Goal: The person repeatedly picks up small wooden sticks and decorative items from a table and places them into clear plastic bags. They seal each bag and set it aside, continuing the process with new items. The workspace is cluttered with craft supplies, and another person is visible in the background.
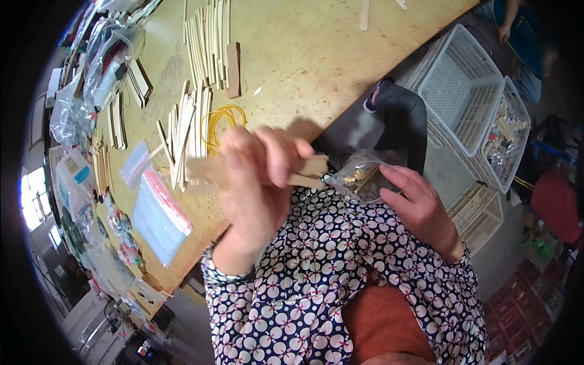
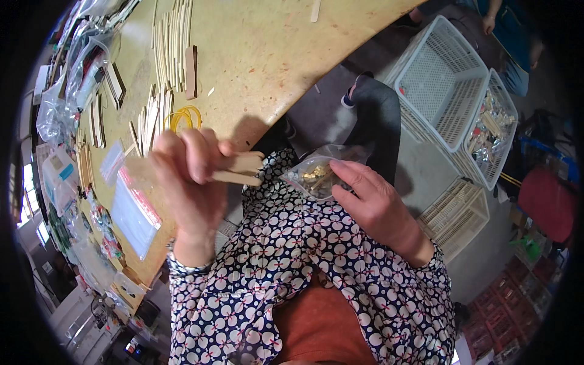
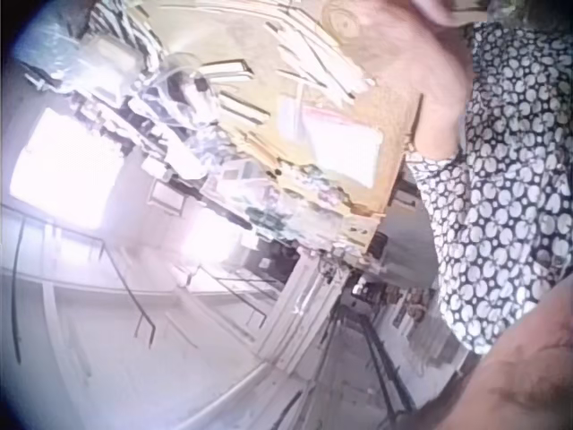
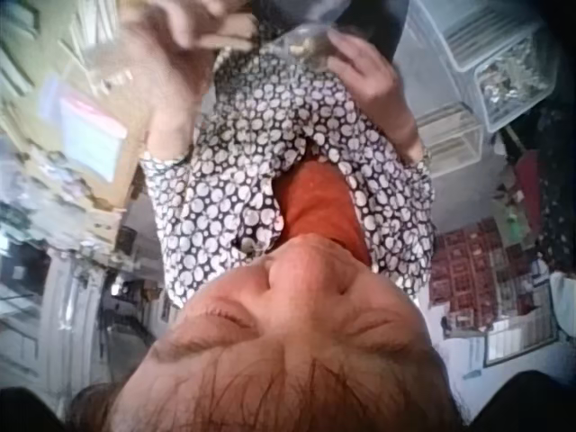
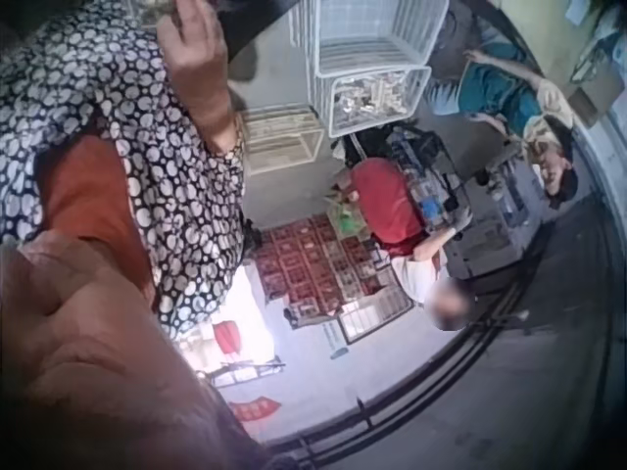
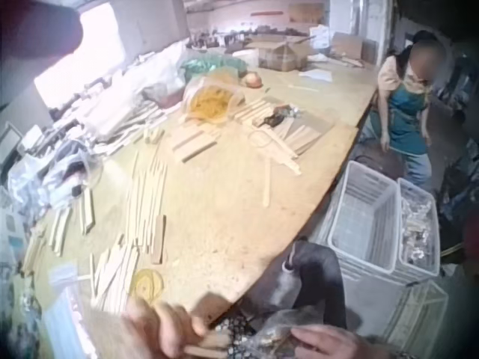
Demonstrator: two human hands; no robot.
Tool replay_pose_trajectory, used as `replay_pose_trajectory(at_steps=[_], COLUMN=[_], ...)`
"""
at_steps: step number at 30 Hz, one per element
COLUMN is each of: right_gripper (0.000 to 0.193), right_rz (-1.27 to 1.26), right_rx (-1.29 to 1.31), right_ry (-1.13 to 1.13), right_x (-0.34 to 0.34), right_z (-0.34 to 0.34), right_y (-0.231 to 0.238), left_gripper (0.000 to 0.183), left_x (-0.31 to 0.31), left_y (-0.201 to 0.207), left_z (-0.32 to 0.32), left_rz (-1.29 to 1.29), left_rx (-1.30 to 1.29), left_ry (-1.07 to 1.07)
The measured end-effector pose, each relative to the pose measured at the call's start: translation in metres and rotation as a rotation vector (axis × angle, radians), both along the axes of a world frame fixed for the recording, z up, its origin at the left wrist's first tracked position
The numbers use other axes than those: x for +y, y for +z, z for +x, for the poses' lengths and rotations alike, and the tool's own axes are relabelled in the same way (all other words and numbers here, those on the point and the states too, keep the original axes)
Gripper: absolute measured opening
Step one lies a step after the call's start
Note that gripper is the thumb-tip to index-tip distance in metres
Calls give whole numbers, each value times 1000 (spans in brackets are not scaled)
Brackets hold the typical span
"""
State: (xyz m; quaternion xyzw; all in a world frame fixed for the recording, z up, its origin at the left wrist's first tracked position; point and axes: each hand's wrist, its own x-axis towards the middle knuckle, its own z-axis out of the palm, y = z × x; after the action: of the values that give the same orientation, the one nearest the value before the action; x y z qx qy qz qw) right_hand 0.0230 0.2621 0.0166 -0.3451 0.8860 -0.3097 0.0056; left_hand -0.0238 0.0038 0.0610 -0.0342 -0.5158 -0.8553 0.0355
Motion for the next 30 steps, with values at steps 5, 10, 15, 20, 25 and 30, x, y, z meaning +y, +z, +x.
replay_pose_trajectory(at_steps=[5,10,15,20,25,30], right_gripper=[20,20,21,21,22,22], right_rz=[-29,-84,-82,-45,-36,-14], right_rx=[-37,-47,-45,-41,-28,-17], right_ry=[26,28,-15,-45,-48,-23], right_x=[-8,-17,-14,-3,-2,-6], right_z=[-6,-14,-16,-5,0,0], right_y=[1,3,3,-3,-3,-2], left_gripper=[40,17,38,21,65,105], left_x=[22,48,35,8,-6,3], left_y=[-38,-90,-89,-93,-116,-145], left_z=[30,25,20,37,54,64], left_rz=[-60,6,-231,-610,-699,-869], left_rx=[83,236,239,146,34,-5], left_ry=[-78,-240,-148,-145,-336,-458])
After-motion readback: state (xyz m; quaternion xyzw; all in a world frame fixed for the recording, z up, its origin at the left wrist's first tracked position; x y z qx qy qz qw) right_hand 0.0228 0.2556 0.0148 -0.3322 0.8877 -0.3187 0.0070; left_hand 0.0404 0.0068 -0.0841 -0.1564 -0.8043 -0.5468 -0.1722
